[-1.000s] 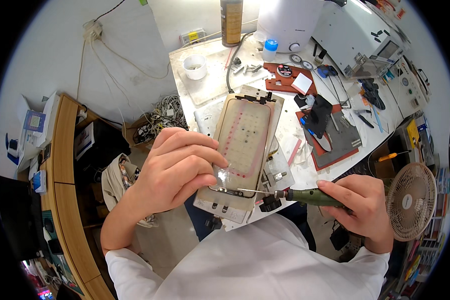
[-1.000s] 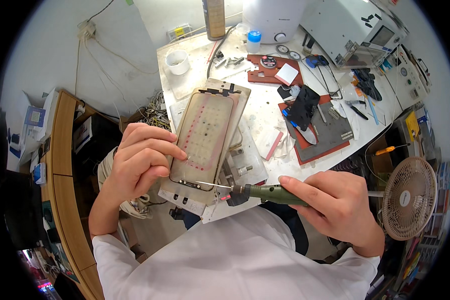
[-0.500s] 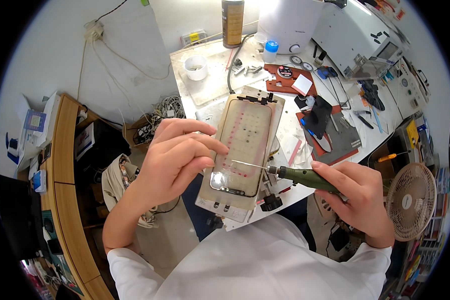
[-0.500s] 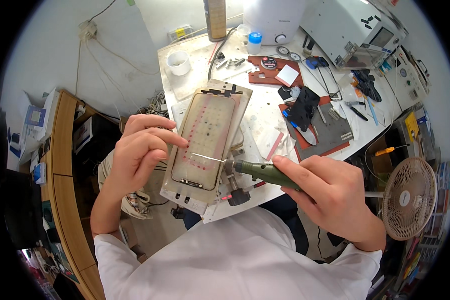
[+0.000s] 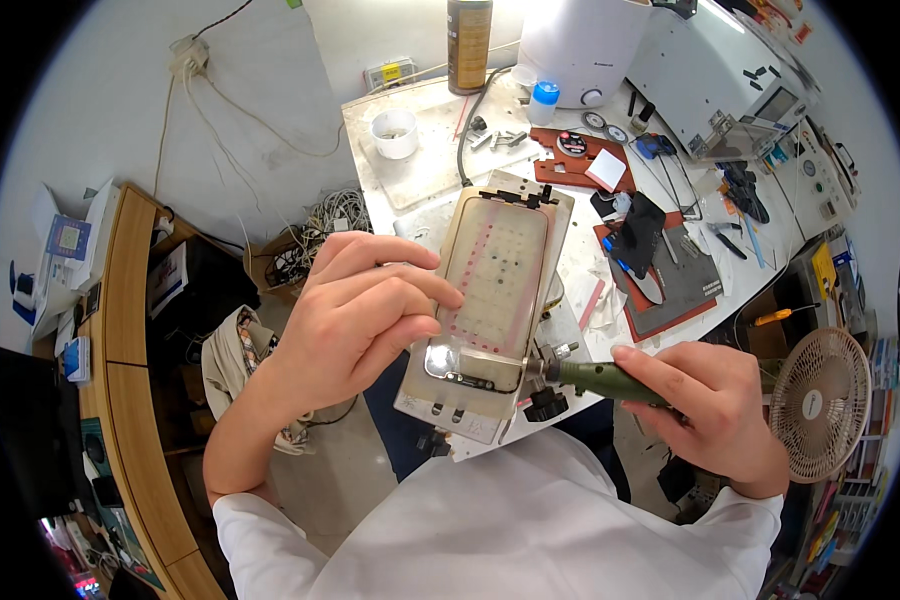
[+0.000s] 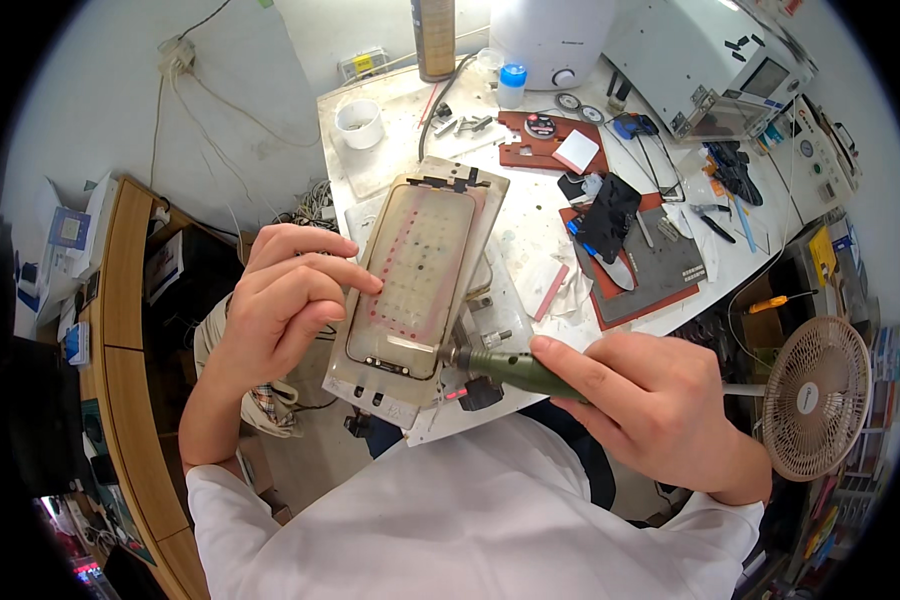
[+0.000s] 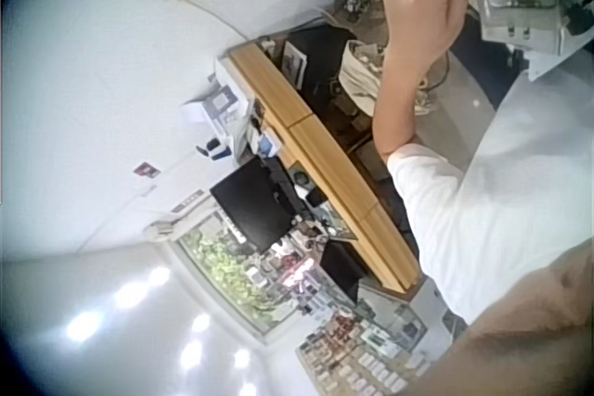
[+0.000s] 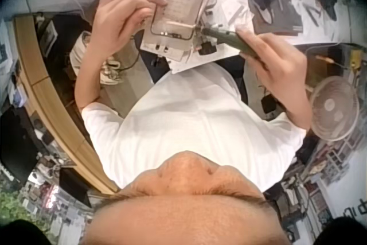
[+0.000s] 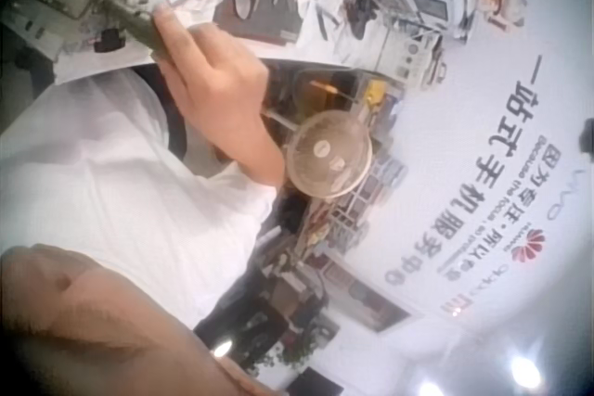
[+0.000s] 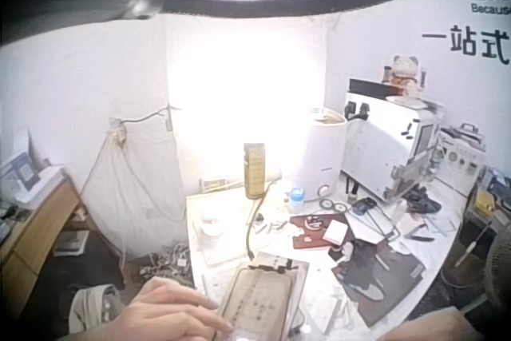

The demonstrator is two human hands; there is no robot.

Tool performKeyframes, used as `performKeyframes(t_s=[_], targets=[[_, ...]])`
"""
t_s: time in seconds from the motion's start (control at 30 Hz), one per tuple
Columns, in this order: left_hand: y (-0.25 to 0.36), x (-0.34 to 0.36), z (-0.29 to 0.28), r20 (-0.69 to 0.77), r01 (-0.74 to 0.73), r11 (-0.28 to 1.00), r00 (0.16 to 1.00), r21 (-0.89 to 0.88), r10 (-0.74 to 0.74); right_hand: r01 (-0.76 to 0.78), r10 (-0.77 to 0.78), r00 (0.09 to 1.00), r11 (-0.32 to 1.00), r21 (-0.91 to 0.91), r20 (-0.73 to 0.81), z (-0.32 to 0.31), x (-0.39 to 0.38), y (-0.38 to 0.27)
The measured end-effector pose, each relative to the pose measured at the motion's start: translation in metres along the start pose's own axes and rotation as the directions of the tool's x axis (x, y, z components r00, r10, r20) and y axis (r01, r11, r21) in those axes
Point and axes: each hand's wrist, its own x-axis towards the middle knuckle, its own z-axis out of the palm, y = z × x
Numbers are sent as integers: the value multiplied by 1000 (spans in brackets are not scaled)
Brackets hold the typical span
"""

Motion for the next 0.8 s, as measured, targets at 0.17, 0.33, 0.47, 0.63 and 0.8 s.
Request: performKeyframes(t_s=[0.17,0.33,0.47,0.63,0.8], targets=[[0,0,1,-5,-6,1000,1000,5,6,15,-15,1000,1000,8,1,0,-1,-1],[0,2,1,-9,-19,1000,1000,16,19,-9,9,1000,1000,0,6,-3,-2,-1],[4,6,-2,1,-6,1000,1000,23,6,-53,54,998,997,47,-13,-7,-5,2],[11,9,-1,-108,-19,1000,994,12,21,-85,88,995,994,66,-41,-10,-10,6],[28,14,4,-131,-142,986,980,88,153,-60,64,997,995,82,-49,-13,-10,4]])
